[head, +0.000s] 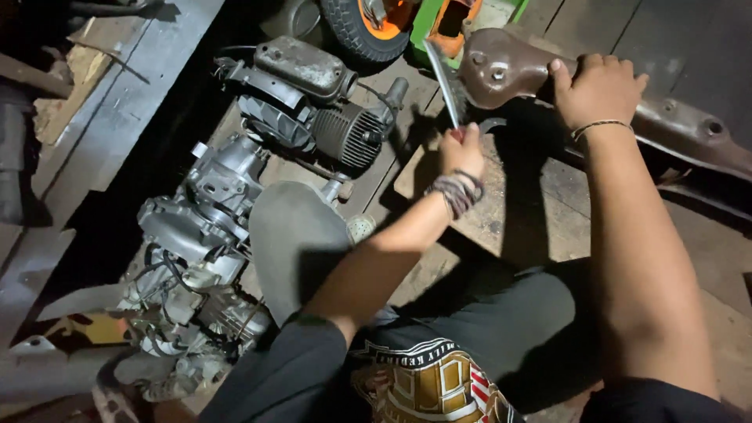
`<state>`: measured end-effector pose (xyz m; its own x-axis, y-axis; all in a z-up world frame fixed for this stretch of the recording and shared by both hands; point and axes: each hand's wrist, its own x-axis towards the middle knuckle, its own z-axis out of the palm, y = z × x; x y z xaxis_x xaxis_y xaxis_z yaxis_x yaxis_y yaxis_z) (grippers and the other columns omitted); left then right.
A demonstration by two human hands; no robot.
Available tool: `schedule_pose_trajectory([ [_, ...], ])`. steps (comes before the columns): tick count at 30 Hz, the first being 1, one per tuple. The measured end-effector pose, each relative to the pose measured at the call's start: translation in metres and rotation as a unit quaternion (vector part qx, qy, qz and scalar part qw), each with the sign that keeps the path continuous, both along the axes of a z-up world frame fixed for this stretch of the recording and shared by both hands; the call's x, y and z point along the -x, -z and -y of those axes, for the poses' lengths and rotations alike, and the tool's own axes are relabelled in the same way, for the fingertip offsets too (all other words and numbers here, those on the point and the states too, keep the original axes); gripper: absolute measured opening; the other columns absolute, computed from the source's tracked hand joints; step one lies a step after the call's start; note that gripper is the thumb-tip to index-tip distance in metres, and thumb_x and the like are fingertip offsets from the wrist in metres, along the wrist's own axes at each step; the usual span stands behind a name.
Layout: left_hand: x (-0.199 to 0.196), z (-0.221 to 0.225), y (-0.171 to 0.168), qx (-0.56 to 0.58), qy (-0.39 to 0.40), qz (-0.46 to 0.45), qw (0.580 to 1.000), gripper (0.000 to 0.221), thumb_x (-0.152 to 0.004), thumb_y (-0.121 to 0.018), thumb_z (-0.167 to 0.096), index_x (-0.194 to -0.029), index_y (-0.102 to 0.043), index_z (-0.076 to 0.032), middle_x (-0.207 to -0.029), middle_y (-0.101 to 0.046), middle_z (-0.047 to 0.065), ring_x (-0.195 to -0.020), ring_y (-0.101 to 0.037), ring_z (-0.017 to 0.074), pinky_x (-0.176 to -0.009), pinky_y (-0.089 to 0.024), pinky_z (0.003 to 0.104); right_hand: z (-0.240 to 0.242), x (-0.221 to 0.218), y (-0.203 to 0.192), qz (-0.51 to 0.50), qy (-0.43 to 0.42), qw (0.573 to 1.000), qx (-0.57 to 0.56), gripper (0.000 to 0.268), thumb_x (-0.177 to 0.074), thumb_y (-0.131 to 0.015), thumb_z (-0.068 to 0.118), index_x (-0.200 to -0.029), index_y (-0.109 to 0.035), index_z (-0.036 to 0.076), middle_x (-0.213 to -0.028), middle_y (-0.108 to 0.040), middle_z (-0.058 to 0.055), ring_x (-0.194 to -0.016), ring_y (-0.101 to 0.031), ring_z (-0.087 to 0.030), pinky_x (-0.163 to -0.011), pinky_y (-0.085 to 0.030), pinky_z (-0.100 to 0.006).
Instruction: Cleaning and scraping a metal motorcycle component using a variety of hand tools to remove debris and rust.
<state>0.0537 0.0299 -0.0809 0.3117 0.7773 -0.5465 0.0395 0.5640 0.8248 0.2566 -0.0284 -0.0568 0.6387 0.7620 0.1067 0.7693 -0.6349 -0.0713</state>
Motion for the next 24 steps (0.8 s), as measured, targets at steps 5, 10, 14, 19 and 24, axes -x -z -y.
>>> schedule_pose_trajectory([
  [5,0.006,0.012,-0.022,-0.001,0.002,0.077,0.997,0.026,-0.103,-0.054,-0.027,-0.082,-0.045,-0.015,-0.056,-0.043,-0.001,-0.040,-0.043,0.0148,-0.034,-0.036,0.036,-0.001,-0.001,-0.005,0.026,-0.018,0.999,-0.020,0.074,-0.121,-0.034,0.060,-0.119,-0.073,-0.003,-0.117,-0.070,-0.031,-0.102,-0.059,-0.052,-0.083,-0.040,-0.068],
  [10,-0.010,-0.011,-0.011,0.058,-0.006,0.093,0.994,0.028,-0.102,-0.048,-0.032,-0.084,-0.036,-0.014,-0.053,-0.032,0.002,-0.030,-0.033,0.0173,-0.024,-0.025,0.036,0.001,0.007,-0.011,-0.024,0.005,1.000,-0.001,0.076,-0.118,-0.033,0.061,-0.131,-0.069,-0.004,-0.126,-0.068,-0.033,-0.112,-0.056,-0.053,-0.092,-0.036,-0.070],
  [14,0.019,0.020,-0.031,0.038,0.009,0.157,0.987,0.042,-0.100,-0.052,-0.029,-0.062,-0.037,-0.017,-0.046,-0.034,-0.003,-0.031,-0.034,0.0126,-0.028,-0.024,0.032,0.001,0.000,-0.004,0.028,-0.012,0.999,-0.018,0.073,-0.120,-0.036,0.060,-0.119,-0.073,-0.002,-0.116,-0.071,-0.029,-0.104,-0.060,-0.050,-0.084,-0.040,-0.067],
  [19,-0.013,-0.018,0.028,0.093,-0.027,0.128,0.987,0.027,-0.098,-0.057,-0.029,-0.082,-0.042,-0.013,-0.055,-0.037,0.001,-0.030,-0.035,0.0150,-0.022,-0.025,0.035,0.003,-0.003,0.003,0.009,-0.016,1.000,-0.011,0.076,-0.122,-0.036,0.061,-0.121,-0.073,-0.005,-0.117,-0.070,-0.033,-0.106,-0.059,-0.053,-0.089,-0.037,-0.074],
  [24,0.033,0.015,-0.008,0.104,0.023,0.142,0.984,0.026,-0.103,-0.053,-0.028,-0.081,-0.045,-0.015,-0.053,-0.037,-0.003,-0.032,-0.035,0.0129,-0.026,-0.026,0.031,0.003,0.001,-0.003,0.010,-0.012,1.000,-0.005,0.076,-0.122,-0.035,0.062,-0.117,-0.072,-0.003,-0.115,-0.071,-0.031,-0.106,-0.059,-0.051,-0.088,-0.039,-0.070],
])
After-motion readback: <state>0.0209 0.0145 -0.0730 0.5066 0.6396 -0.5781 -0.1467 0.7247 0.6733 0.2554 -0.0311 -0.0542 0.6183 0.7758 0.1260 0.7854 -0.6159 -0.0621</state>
